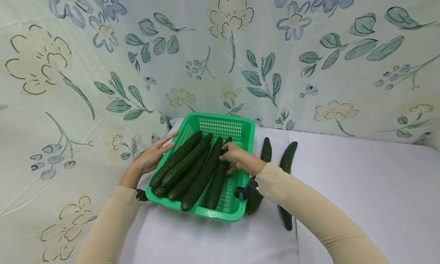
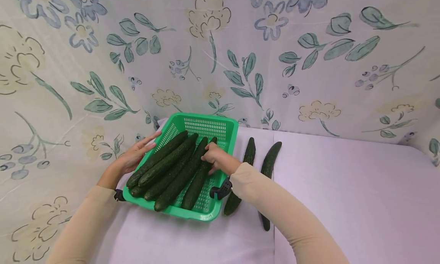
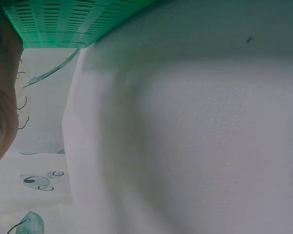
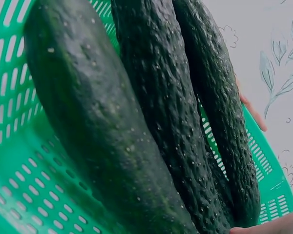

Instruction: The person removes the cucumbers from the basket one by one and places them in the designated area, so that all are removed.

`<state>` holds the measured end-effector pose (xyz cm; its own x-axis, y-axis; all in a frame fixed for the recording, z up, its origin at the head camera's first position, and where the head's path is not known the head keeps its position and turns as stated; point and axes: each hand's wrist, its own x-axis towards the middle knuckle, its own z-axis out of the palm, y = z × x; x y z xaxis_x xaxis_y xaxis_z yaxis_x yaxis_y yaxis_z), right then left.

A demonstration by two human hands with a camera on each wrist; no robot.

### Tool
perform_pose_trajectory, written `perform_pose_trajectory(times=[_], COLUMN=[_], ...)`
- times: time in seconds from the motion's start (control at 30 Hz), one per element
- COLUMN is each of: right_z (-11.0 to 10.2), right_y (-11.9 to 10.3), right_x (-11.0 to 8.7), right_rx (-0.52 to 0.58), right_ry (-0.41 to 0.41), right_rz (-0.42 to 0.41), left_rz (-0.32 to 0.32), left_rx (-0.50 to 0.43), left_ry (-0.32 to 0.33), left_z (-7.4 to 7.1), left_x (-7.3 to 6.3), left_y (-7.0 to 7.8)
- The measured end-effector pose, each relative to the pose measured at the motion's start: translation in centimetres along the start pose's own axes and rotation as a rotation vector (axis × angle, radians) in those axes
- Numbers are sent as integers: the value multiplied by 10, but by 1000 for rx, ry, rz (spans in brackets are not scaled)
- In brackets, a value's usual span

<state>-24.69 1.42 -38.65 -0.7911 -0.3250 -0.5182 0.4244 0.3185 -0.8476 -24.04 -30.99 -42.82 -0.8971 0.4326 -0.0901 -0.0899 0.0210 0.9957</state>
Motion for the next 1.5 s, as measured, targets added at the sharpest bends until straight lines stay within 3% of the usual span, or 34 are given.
perform_pose_trajectory(times=[0.3,0.6,0.9,1.5], right_z=[3,1,1,-1], right_y=[3,5,5,2], right_x=[-2,-3,-1,-3], right_rx=[-56,27,9,103], right_ry=[10,8,5,-10], right_rz=[-18,11,-8,-45], left_rz=[3,-7,11,13], left_rx=[-13,4,51,50], left_ry=[0,1,-7,-8], left_z=[0,0,-1,-3], left_x=[1,1,1,1], left_y=[-2,-1,-1,-1])
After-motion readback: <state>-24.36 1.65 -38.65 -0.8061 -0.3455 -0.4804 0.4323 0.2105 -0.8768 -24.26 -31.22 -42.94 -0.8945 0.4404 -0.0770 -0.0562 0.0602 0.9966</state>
